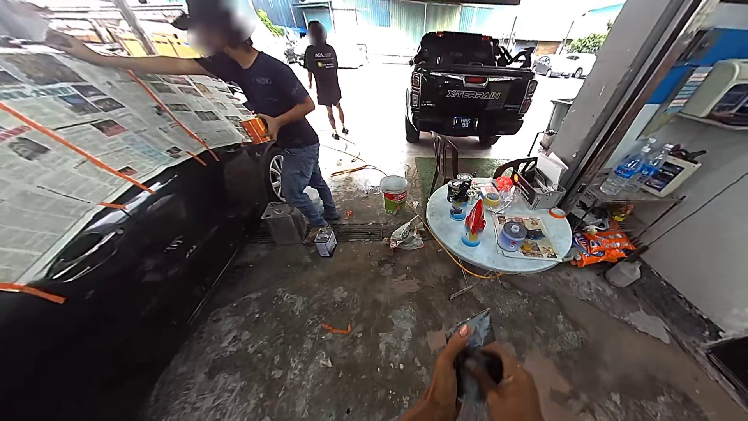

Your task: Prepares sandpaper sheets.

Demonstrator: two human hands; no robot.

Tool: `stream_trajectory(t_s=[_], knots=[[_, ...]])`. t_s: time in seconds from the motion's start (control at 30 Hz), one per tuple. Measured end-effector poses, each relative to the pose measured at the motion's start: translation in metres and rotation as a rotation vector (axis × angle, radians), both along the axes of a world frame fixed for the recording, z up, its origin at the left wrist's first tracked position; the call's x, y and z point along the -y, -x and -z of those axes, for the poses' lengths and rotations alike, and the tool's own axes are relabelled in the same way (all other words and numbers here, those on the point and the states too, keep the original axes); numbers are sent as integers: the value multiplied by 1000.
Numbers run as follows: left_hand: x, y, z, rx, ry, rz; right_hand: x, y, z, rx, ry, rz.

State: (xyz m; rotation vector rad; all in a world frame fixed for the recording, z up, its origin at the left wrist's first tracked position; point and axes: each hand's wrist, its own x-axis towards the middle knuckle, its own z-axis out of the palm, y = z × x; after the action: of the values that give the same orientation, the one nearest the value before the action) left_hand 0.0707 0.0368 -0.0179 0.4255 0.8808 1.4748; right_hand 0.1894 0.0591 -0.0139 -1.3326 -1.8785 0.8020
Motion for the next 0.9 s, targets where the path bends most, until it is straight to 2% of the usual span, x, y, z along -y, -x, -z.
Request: stream_trajectory(t_s=[0.07,0.17,0.3,0.4,0.5,0.63,0.73,0.83,0.9], knots=[[5,1,-2,-8,-7,45,-8,-6,5,6,13,51],[-4,-2,-2,-4,-9,16,-2,1,-6,-26,20,-26],[6,3,-2,17,7,92,-17,-13,5,4,98,70],[1,6,3,54,22,60,-7,0,0,-28,86,-16],[10,19,0,66,45,126,-27,-5,10,-73,169,96],[10,37,8,35,-22,171,-18,16,2,-30,77,-36],[19,51,5,11,8,206,-26,15,-3,-9,124,13],[19,60,6,-81,-11,183,-14,31,-3,34,7,-107],[23,64,6,-91,18,192,-20,28,2,53,10,-68]])
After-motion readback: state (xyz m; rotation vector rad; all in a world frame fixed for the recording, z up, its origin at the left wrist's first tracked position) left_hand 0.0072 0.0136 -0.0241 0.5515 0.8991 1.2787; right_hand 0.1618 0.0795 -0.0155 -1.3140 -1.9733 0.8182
